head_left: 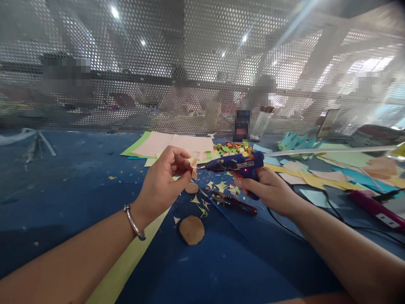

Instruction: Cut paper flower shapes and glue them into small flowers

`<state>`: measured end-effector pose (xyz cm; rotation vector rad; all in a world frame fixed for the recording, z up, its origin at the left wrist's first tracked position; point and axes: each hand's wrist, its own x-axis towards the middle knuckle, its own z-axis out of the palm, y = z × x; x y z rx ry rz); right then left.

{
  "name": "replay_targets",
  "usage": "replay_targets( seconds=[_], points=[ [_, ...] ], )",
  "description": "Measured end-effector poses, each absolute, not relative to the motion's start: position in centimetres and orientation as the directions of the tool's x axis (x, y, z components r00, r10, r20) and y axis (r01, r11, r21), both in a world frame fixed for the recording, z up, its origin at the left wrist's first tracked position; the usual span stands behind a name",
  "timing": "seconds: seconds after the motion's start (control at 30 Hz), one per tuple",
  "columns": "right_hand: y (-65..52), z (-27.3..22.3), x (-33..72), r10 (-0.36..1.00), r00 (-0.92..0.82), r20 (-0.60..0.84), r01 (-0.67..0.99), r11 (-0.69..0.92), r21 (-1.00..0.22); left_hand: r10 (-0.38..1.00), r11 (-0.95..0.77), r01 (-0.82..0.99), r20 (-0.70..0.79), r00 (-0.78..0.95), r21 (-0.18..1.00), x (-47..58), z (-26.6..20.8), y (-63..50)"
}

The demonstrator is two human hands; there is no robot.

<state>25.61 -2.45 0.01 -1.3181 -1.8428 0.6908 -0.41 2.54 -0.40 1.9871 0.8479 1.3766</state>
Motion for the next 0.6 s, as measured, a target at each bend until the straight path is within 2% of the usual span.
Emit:
replay_targets(
  seconds=[0.3,0.6],
  points=[
    [-2.63,0.14,25.57,0.936,-0.196,0.294,0.576,0.352,-0.738,0.772,-0.620,0.148,0.565,0.293,0.770,-0.43,-0.63,2.57],
    [-2.51,-0.15,25.72,0.953,-0.162,0.257,0.633,0.300,-0.714,0.763,-0.622,0.106,0.570,0.305,0.775,-0.36,-0.70,2.51]
  ],
)
